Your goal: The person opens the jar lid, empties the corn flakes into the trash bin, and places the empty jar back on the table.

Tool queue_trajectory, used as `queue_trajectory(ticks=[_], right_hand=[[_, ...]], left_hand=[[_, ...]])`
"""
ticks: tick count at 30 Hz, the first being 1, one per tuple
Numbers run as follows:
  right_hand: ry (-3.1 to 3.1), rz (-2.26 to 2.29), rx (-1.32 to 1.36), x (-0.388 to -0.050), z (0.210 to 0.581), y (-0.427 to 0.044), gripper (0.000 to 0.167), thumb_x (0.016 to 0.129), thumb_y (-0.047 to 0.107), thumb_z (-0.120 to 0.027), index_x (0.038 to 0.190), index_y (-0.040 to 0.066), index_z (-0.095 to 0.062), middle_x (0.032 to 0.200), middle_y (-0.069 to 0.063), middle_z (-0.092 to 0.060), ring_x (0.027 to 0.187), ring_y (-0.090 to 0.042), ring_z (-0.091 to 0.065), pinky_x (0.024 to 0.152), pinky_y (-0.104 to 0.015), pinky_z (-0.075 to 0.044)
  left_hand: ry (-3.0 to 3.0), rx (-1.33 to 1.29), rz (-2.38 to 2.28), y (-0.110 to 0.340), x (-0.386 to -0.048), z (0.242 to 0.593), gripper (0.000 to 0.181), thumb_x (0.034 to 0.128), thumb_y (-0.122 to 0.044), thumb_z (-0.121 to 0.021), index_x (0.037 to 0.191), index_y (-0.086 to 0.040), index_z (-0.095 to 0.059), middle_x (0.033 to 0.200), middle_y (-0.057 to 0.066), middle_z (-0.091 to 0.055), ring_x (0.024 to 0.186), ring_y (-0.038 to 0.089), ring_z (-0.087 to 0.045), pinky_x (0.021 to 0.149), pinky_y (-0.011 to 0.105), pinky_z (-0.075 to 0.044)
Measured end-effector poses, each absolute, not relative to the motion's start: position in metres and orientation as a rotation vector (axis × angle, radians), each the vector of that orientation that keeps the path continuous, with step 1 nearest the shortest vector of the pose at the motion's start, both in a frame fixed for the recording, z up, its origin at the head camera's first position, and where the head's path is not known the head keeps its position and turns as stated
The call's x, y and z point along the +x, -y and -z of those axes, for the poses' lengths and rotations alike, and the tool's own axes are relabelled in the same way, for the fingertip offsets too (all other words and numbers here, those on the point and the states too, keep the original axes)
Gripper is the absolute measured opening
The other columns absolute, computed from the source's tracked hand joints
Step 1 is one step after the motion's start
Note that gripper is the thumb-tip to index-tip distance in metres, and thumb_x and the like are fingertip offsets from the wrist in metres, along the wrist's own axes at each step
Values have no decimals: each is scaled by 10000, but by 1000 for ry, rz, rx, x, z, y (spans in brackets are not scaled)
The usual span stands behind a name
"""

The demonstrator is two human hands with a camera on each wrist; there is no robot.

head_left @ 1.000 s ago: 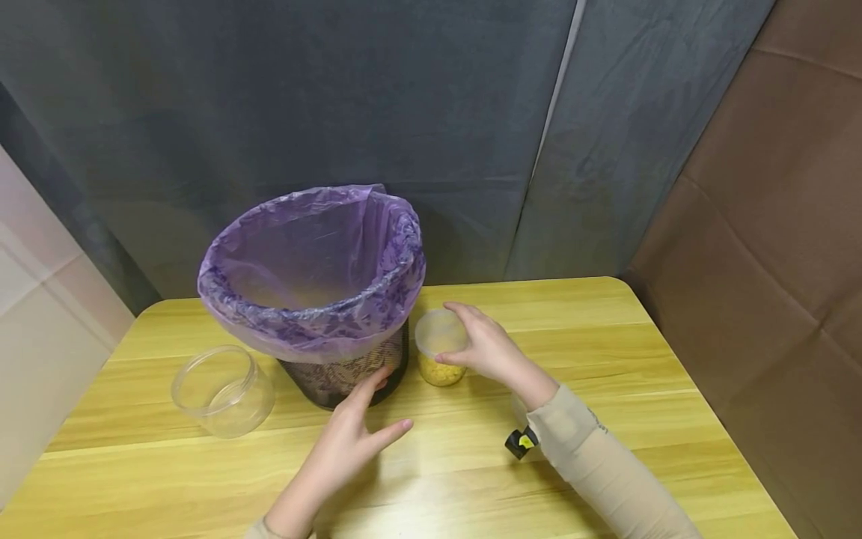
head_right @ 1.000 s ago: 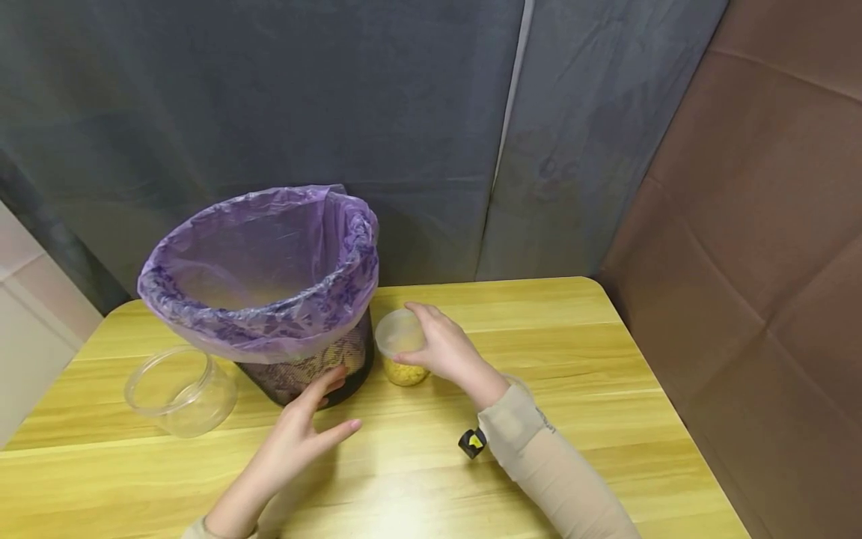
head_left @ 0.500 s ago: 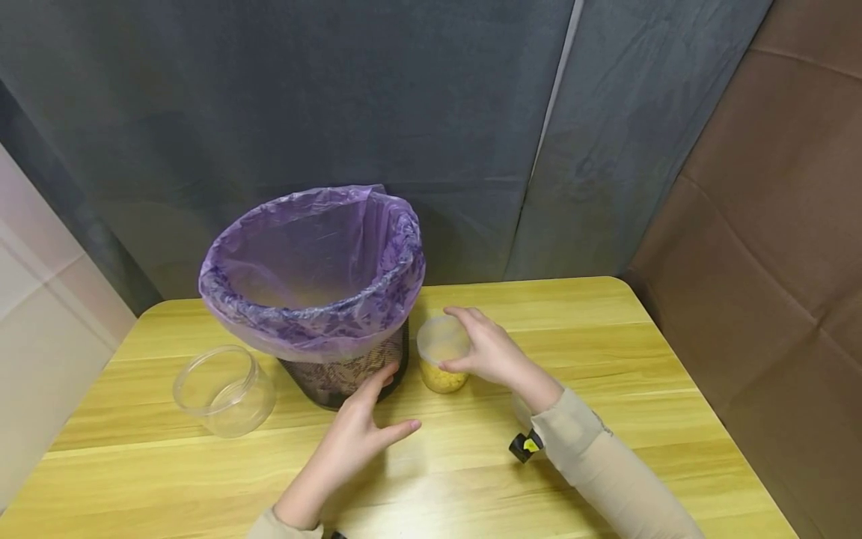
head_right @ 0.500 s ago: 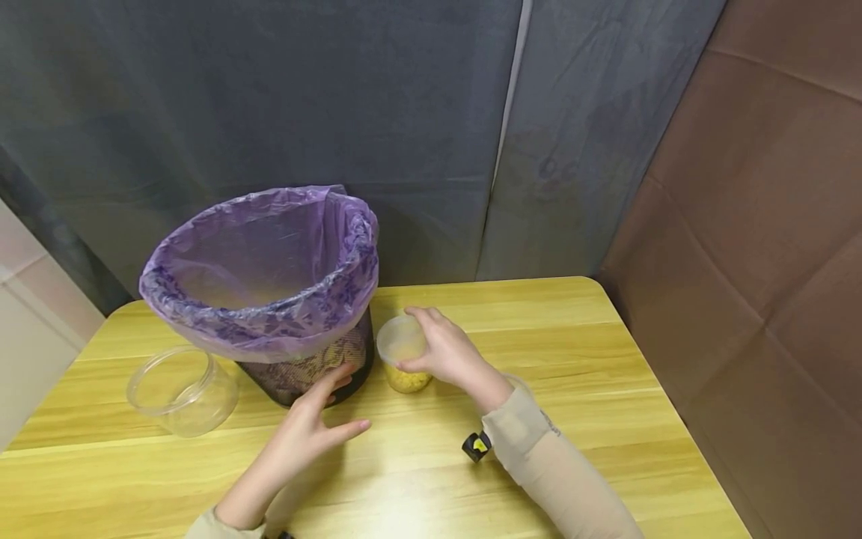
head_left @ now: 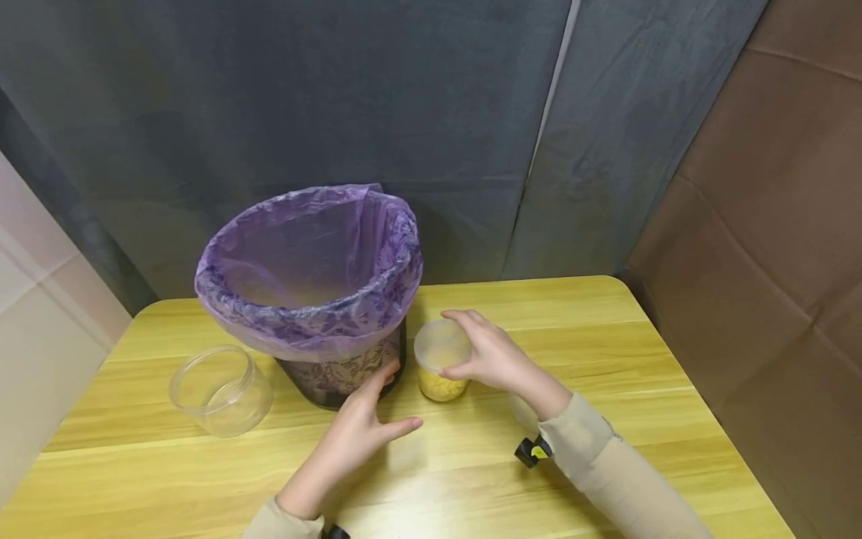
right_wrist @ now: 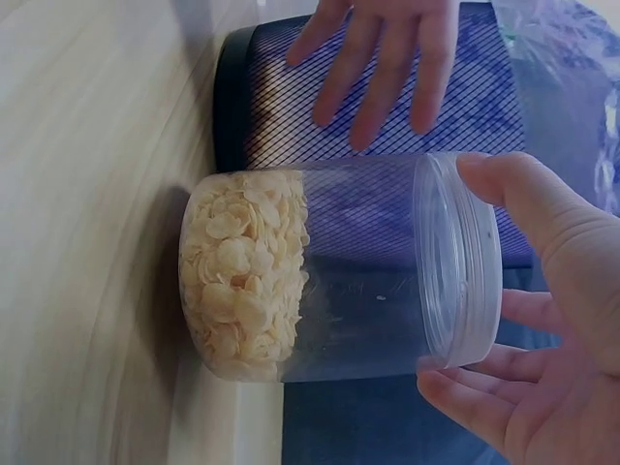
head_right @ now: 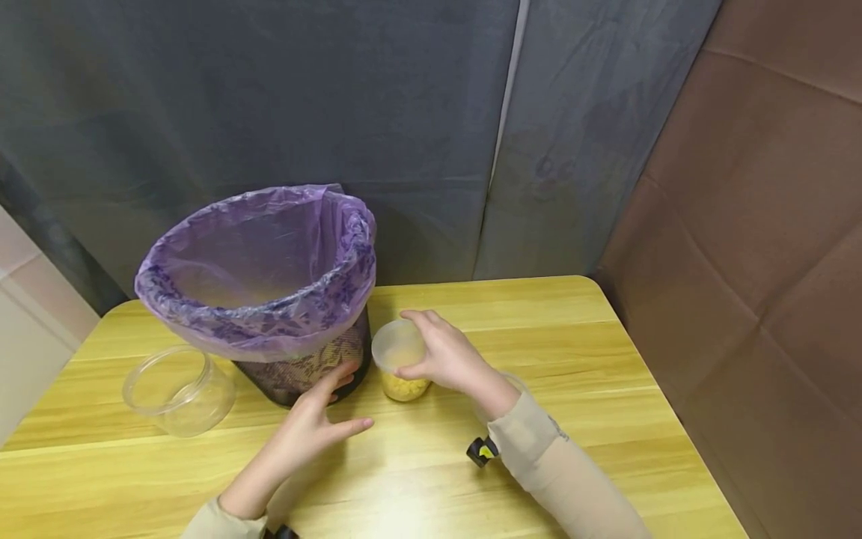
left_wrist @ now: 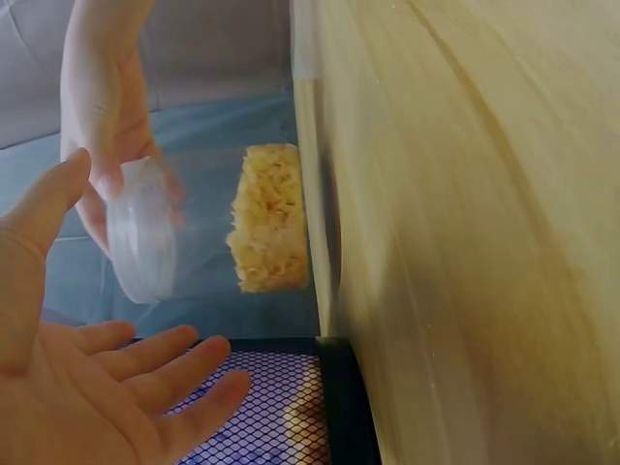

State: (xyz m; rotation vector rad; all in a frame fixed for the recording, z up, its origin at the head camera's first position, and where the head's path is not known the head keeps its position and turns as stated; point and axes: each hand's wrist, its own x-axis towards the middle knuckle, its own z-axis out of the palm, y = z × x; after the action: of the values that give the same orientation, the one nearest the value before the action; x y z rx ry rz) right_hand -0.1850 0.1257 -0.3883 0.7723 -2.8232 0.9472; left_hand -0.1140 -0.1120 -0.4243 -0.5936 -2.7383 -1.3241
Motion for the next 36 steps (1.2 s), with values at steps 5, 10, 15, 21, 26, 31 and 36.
queue_trajectory(ticks=[5, 10, 15, 21, 26, 31, 36], right_hand=[[2805, -960, 823, -178, 382, -126, 918, 650, 328, -869, 1423, 112, -423, 1353, -124, -494, 1111, -310, -552, 875, -476, -493], [2780, -984, 880, -170, 376, -128, 925, 647, 319, -868, 1425, 101, -417, 1353, -118, -493, 1114, -294, -550, 869, -455, -498], [2756, -988, 932, -163, 371, -130, 926, 648, 327, -870, 1423, 102, -415, 1332, -102, -506, 1099, -264, -558, 869, -420, -501], [2737, -1007, 1020, -154, 365, -132, 939, 655, 315, -876, 1431, 91, -399, 1347, -107, -495, 1119, -256, -550, 870, -396, -502], [2736, -1013, 1064, -146, 362, -132, 947, 660, 309, -876, 1442, 98, -384, 1340, -98, -500, 1117, -239, -551, 868, -383, -502], [2740, -1025, 1078, -139, 359, -131, 964, 652, 310, -879, 1452, 123, -374, 1334, -88, -503, 1105, -229, -557, 845, -364, -513], [2754, -1043, 1082, -134, 359, -130, 967, 644, 293, -881, 1452, 127, -379, 1366, -93, -484, 1147, -238, -534, 884, -386, -495]], left_hand=[[2750, -612, 1337, 112, -115, 425, 999, 731, -384, -821, 1489, -32, -274, 1486, 159, -358, 1278, 331, -438, 1043, 499, -336], [2756, -620, 1367, 112, -117, 425, 1061, 713, -365, -837, 1509, -46, -211, 1497, 157, -338, 1304, 314, -411, 1065, 490, -302], [2748, -631, 1430, 110, -118, 425, 1107, 697, -341, -851, 1519, -55, -168, 1493, 153, -346, 1324, 295, -387, 1081, 485, -271], [2736, -677, 1570, 110, -117, 425, 1086, 694, -344, -850, 1520, -70, -200, 1463, 147, -398, 1335, 318, -362, 1087, 520, -243], [2730, -721, 1646, 109, -116, 424, 1061, 678, -300, -867, 1526, -168, -243, 1488, 93, -368, 1353, 306, -326, 1076, 547, -251], [2690, -767, 1644, 106, -116, 425, 1051, 666, -281, -875, 1515, -155, -269, 1466, 99, -403, 1319, 292, -380, 1058, 545, -288], [2643, -809, 1647, 102, -117, 429, 1015, 666, -296, -873, 1492, -125, -308, 1384, 102, -499, 1214, 277, -494, 1017, 533, -362]])
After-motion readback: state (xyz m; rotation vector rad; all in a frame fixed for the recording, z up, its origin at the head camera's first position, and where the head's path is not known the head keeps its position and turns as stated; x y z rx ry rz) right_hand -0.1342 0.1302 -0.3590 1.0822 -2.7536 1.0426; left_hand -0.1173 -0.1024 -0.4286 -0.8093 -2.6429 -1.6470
